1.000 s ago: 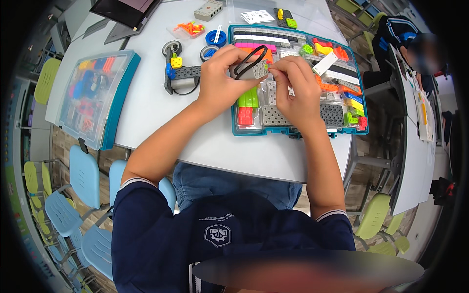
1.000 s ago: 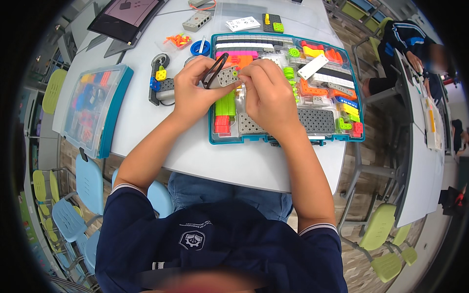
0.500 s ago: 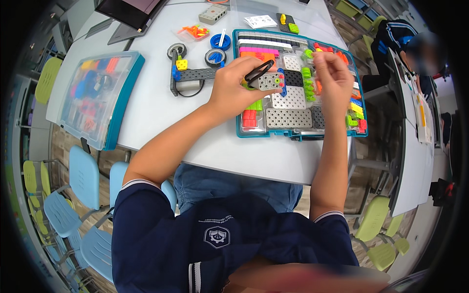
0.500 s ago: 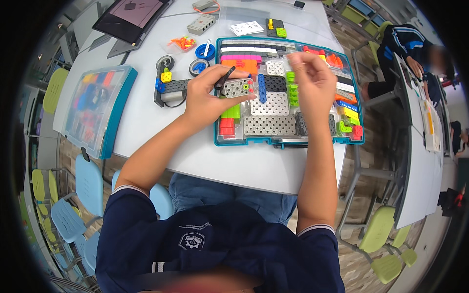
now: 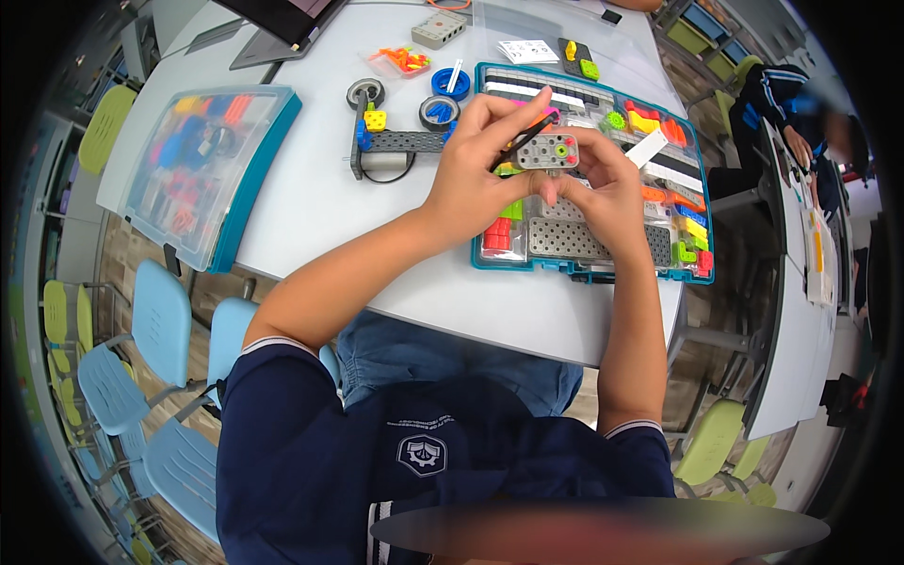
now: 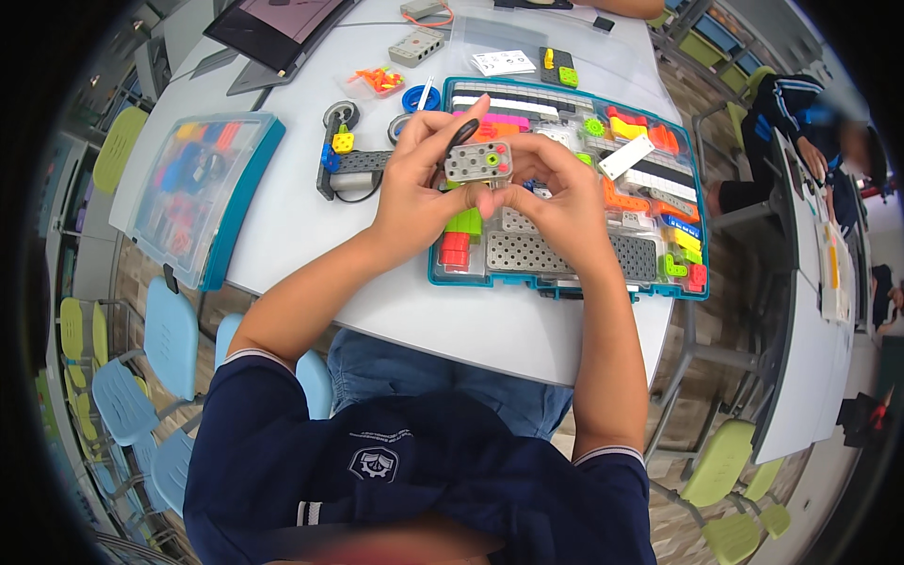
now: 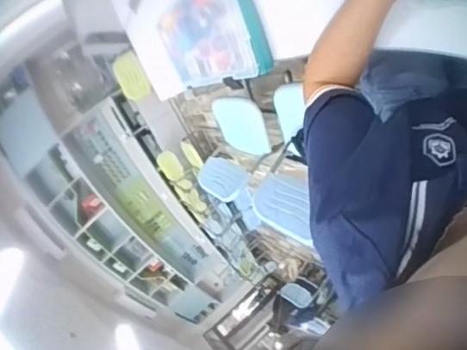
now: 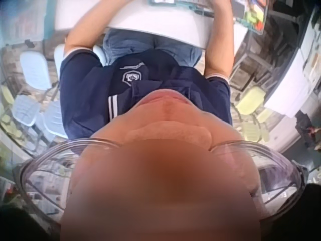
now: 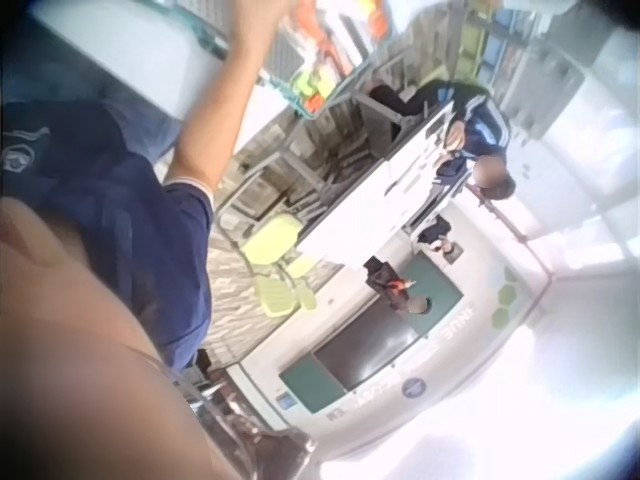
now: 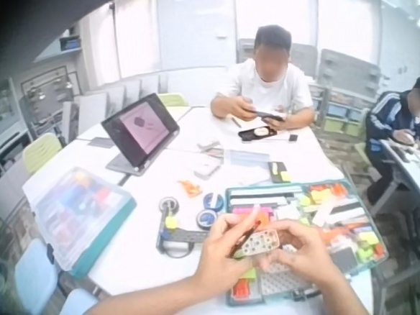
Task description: The person assembles a small educational robotics kit by connecting a motor to a base plate and attaching colorful plastic pieces. They handle the motor, base plate, and plastic components, placing them into a compartmentalized storage case.
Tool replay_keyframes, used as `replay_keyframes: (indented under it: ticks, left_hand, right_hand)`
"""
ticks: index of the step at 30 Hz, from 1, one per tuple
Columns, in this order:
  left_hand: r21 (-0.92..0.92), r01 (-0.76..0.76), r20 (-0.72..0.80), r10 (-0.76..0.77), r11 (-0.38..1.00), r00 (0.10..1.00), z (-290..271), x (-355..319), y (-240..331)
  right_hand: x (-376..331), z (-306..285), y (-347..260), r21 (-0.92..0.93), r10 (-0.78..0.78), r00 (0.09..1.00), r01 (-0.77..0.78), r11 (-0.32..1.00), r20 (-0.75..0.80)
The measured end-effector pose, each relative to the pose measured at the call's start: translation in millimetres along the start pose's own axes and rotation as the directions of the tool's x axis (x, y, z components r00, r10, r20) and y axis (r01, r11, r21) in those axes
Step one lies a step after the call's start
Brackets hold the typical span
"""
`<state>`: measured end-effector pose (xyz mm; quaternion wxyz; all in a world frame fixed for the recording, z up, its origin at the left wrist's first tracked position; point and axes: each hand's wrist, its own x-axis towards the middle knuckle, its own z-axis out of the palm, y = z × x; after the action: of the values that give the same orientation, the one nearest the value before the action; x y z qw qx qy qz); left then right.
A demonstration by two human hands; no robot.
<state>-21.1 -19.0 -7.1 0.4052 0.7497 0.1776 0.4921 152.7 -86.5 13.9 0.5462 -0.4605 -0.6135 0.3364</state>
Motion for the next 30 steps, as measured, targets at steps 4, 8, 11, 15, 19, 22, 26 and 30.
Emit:
replay_keyframes:
  ticks: [4,8,11,15,19,22,26,30]
  left_hand:
    - [-0.081,0.019,0.094,-0.011,0.997,0.996,-1.9,7.2,2.5]
    - [0.107,-0.163,0.06,0.157,0.981,0.986,-20.6,21.6,9.1]
    - [0.172,-0.103,0.057,0.095,0.98,0.994,-57.4,45.6,7.5]
    - [0.616,-0.107,0.052,0.094,0.78,0.994,-110.8,83.5,-14.3]
    - [0.808,-0.104,0.219,-0.132,0.579,0.967,-138.1,122.4,-55.1]
    - [0.853,-0.077,0.273,-0.316,0.516,0.909,-140.4,135.2,-81.4]
    - [0.909,-0.148,0.305,-0.38,0.39,0.873,-136.3,145.0,-96.4]
    - [0.939,-0.151,0.282,-0.434,0.31,0.856,-130.6,151.3,-95.9]
  right_hand:
    - [-1.1,-0.8,5.3,0.079,0.004,1.0,-0.004,0.997,0.008]
    - [-0.7,-1.9,9.6,0.252,0.11,0.992,-0.091,0.963,-0.063]
    - [0.8,-6.8,11.1,0.223,0.12,0.987,-0.095,0.97,-0.103]
    - [1.5,-9.5,12.4,0.203,0.088,0.988,-0.061,0.977,-0.126]
    - [1.6,-7.9,12.5,0.222,0.056,0.99,-0.026,0.975,-0.131]
    - [2.3,-10.1,12.3,0.253,0.074,0.987,-0.036,0.967,-0.143]
    - [2.7,-11.5,13.2,0.261,0.058,0.99,-0.022,0.965,-0.128]
    - [4.4,-11.6,13.5,0.249,0.053,0.99,-0.02,0.968,-0.127]
